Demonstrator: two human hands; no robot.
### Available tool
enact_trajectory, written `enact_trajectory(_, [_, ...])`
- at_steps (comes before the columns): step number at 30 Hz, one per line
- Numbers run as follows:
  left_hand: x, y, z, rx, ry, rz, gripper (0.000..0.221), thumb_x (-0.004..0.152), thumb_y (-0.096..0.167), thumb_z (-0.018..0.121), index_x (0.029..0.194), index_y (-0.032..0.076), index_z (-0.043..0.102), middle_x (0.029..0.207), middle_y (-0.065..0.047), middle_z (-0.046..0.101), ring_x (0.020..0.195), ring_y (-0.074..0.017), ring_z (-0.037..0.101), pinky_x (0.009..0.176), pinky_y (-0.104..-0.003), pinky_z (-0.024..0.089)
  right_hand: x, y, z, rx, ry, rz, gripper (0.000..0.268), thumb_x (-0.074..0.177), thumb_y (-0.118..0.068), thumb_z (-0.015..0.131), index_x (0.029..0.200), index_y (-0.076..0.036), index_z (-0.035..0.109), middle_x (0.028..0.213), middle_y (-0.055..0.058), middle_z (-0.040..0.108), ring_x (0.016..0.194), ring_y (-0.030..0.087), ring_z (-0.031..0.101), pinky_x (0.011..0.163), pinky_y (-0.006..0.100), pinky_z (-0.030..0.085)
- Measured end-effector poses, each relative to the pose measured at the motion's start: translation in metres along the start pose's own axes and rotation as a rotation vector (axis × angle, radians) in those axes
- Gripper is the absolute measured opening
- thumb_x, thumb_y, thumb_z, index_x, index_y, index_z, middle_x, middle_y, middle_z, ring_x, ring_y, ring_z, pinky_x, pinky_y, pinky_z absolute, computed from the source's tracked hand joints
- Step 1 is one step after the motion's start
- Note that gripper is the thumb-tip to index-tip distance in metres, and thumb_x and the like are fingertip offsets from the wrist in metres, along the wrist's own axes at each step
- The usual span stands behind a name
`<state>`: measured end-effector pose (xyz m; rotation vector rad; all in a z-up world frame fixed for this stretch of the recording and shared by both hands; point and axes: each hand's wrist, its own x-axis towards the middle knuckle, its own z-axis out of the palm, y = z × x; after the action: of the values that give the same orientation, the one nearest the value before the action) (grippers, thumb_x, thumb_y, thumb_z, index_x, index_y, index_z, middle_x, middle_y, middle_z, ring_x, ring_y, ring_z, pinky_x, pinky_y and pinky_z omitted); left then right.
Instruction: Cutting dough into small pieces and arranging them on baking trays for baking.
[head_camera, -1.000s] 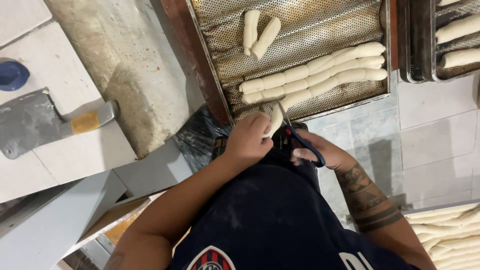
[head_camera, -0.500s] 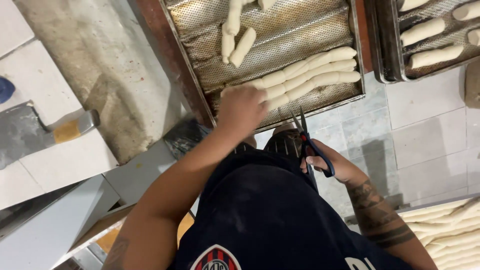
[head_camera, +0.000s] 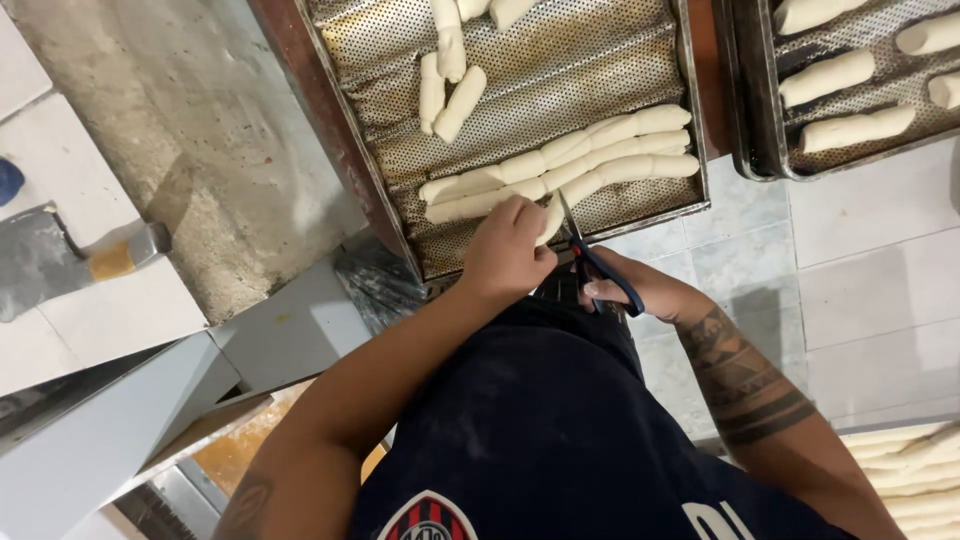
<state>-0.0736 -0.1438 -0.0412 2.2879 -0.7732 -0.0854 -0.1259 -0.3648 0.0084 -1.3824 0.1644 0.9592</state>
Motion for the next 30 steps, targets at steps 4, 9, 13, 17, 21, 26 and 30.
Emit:
enact_trajectory(4, [0.005, 0.009, -0.014, -0.003, -0.067, -0.151, 0.030, 0.065, 0.014, 0.067, 0.089, 0.011, 0.049, 0.092, -0.013, 0.051, 0.081, -0.0410, 0.063, 0.063, -0.050, 0.054, 0.003, 0.022, -0.016, 0.000, 0.020, -0.028, 0.029, 0.086, -0.030, 0.078, 0.099, -0.007, 0.066, 0.070, 0.016, 0.075, 0.063, 0.025, 0.071, 0.050, 0.034, 0.047])
enact_trajectory(9, [0.071, 0.033, -0.087, -0.264, 0.035, -0.262, 0.028, 0.078, -0.007, 0.062, 0.104, 0.001, 0.054, 0.100, -0.020, 0.057, 0.092, -0.0400, 0.065, 0.077, -0.043, 0.059, -0.013, 0.045, -0.026, 0.130, 0.126, -0.052, 0.017, 0.087, -0.008, 0.076, 0.096, 0.003, 0.067, 0.056, 0.015, 0.065, 0.050, 0.022, 0.069, 0.048, 0.031, 0.053])
enact_trajectory(13, [0.122, -0.005, -0.097, -0.153, 0.382, 0.084, 0.033, 0.087, -0.015, 0.067, 0.117, -0.005, 0.057, 0.105, -0.016, 0.061, 0.092, -0.0318, 0.069, 0.070, -0.037, 0.065, -0.033, 0.069, -0.036, 0.193, 0.197, -0.046, 0.020, 0.085, -0.005, 0.078, 0.100, 0.004, 0.067, 0.056, 0.017, 0.067, 0.049, 0.024, 0.069, 0.050, 0.031, 0.052])
enact_trajectory(17, [0.133, -0.007, -0.072, 0.376, 0.037, -0.196, 0.062, 0.090, 0.028, 0.090, 0.139, 0.010, 0.056, 0.138, -0.011, 0.057, 0.128, -0.0331, 0.053, 0.100, -0.052, 0.051, -0.054, 0.061, -0.048, 0.227, 0.215, -0.043, 0.021, 0.092, -0.013, 0.071, 0.089, -0.008, 0.050, 0.068, 0.008, 0.061, 0.056, 0.018, 0.062, 0.056, 0.031, 0.049])
enact_trajectory(21, [0.073, -0.005, 0.026, 0.272, -0.207, 0.132, 0.022, 0.084, 0.025, 0.074, 0.103, 0.015, 0.069, 0.091, -0.006, 0.063, 0.083, -0.0282, 0.067, 0.070, -0.041, 0.053, -0.070, 0.060, -0.059, 0.192, 0.274, -0.114, 0.019, 0.090, -0.013, 0.074, 0.098, 0.002, 0.065, 0.069, 0.021, 0.070, 0.064, 0.031, 0.075, 0.053, 0.038, 0.056])
enact_trajectory(26, [0.068, 0.010, 0.059, 0.437, -0.056, 0.110, 0.049, 0.062, 0.019, 0.085, 0.104, 0.009, 0.063, 0.095, -0.012, 0.057, 0.086, -0.0345, 0.062, 0.068, -0.046, 0.049, -0.068, 0.047, -0.058, 0.126, 0.137, 0.013, 0.042, 0.090, -0.035, 0.072, 0.115, -0.002, 0.064, 0.075, 0.014, 0.067, 0.066, 0.024, 0.069, 0.054, 0.032, 0.047])
enact_trajectory(30, [0.062, 0.028, 0.074, 0.386, -0.175, -0.094, 0.042, 0.060, 0.022, 0.081, 0.093, 0.007, 0.059, 0.081, -0.014, 0.064, 0.079, -0.0370, 0.068, 0.069, -0.051, 0.053, -0.062, 0.033, -0.064, 0.049, 0.127, 0.064, 0.064, 0.090, -0.043, 0.068, 0.137, -0.001, 0.059, 0.097, 0.020, 0.065, 0.088, 0.031, 0.062, 0.064, 0.042, 0.048])
